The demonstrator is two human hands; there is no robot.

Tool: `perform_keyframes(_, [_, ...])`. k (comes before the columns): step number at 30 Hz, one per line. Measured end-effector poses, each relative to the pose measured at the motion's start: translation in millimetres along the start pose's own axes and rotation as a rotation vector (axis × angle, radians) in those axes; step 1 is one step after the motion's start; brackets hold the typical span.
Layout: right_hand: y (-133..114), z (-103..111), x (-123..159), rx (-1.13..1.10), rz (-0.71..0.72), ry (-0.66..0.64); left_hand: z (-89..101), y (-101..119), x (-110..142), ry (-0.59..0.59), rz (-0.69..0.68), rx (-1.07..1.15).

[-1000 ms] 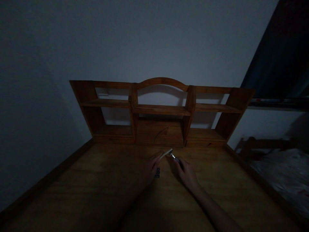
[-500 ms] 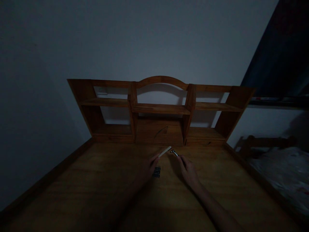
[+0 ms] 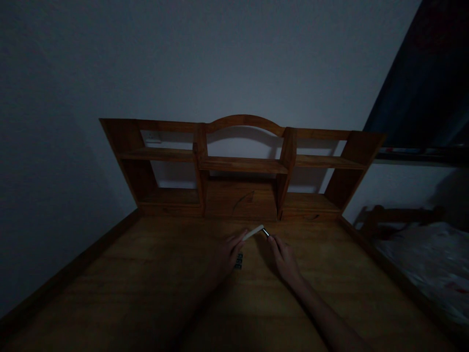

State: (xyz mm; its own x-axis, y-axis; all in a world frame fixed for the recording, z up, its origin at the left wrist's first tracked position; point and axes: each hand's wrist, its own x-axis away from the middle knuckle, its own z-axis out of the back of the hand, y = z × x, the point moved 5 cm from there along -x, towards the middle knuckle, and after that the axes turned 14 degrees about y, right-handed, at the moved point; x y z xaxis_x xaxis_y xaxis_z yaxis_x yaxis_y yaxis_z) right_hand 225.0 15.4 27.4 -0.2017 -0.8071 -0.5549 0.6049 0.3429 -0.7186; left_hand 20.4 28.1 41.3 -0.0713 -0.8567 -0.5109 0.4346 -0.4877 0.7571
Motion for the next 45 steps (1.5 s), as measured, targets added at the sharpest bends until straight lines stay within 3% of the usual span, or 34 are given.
perform_keyframes(15, [6, 1, -3, -0.029, -0.046, 0.030, 1.3, -5, 1, 0.074, -0.102, -0.098])
perform_keyframes(20, [6, -1, -2, -0.028, -0.035, 0.011, -0.5, -5, 2, 0.037, -0.103, -0.150])
perform_keyframes(24, [1, 3, -3, -0.052, -0.031, 0.034, 3.6, -5, 1, 0.099, -0.101, -0.156])
perform_keyframes(28, [-2, 4, -3, -0.037, -0.039, 0.022, 0.3, -5, 1, 0.045, -0.123, -0.177])
perform_keyframes(34, [3, 2, -1, 0.012, 0.060, 0.051, 5.6, -10, -2, 0.133, -0.091, -0.200])
perform_keyframes(38, [5, 1, 0, 0.067, 0.146, 0.022, 4.6, -8, -1, 0.109, -0.129, -0.197])
perform_keyframes(45, [1, 0, 0, 0.050, 0.076, -0.006, 2.5, -11, -2, 0.109, -0.117, -0.192])
